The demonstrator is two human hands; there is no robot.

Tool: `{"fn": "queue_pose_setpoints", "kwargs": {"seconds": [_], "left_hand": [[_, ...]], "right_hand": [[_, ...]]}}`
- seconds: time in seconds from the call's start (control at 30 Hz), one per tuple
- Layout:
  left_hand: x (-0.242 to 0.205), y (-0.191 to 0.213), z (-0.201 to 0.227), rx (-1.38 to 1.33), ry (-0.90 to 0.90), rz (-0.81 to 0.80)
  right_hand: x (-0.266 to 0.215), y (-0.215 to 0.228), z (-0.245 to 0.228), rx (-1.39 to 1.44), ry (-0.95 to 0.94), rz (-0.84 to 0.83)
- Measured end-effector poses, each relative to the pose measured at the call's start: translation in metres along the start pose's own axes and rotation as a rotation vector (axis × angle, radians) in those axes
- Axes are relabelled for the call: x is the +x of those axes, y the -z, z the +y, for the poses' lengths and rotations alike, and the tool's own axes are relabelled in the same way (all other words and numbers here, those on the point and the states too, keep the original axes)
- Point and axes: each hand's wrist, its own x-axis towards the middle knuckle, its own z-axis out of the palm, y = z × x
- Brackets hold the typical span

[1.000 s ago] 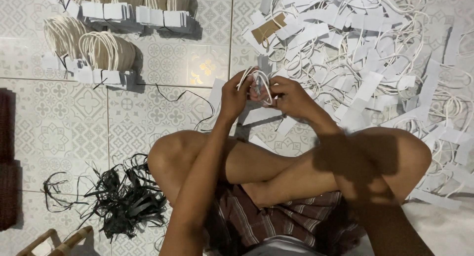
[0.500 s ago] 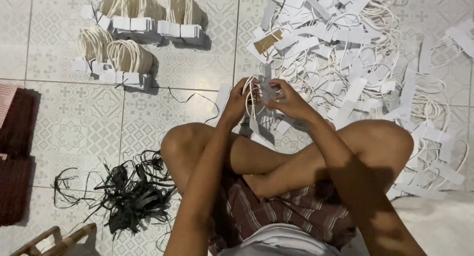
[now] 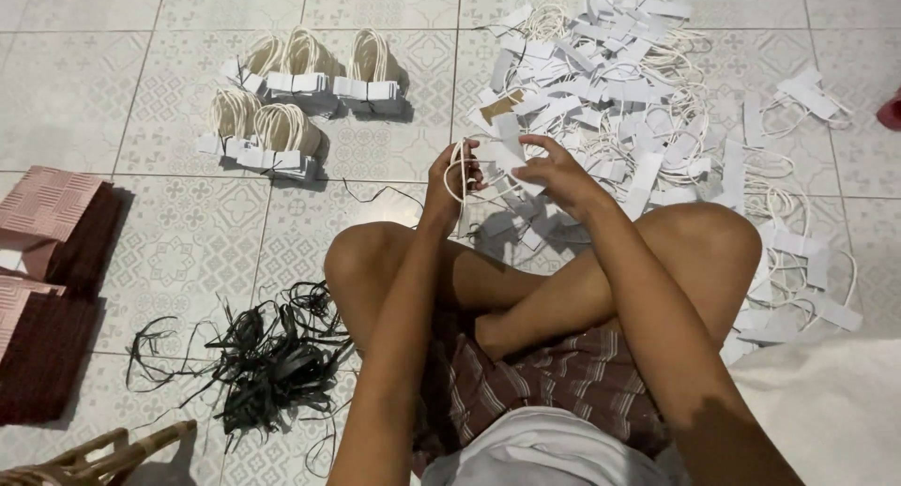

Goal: Attaching white string loops to paper tags by hand while sitting on the floor.

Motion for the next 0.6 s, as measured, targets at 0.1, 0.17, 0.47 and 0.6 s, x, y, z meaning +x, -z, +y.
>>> {"fn": "queue_pose_setpoints", "kwargs": {"seconds": [0.1, 0.17, 0.47, 0.6], "left_hand": [[-0.001, -0.005, 0.007, -0.018, 0.047, 0.052], [-0.02, -0.023, 0.031, -0.025, 0.039, 0.063], [-0.032, -0.029, 0.036, 0.118, -0.052, 0.105], [-0.042, -0.042, 0.032, 0.492, -0.183, 0.044]], "right_hand": [[0.008, 0.009, 0.003, 0.17, -0.094, 0.114], [-0.005, 0.005, -0.005, 0.223, -0.094, 0.128], [-0.068, -0.004, -0.049, 0.424, 0.077, 0.155], [-0.078, -0.001, -0.061, 0.626, 0.165, 0.161]]}}
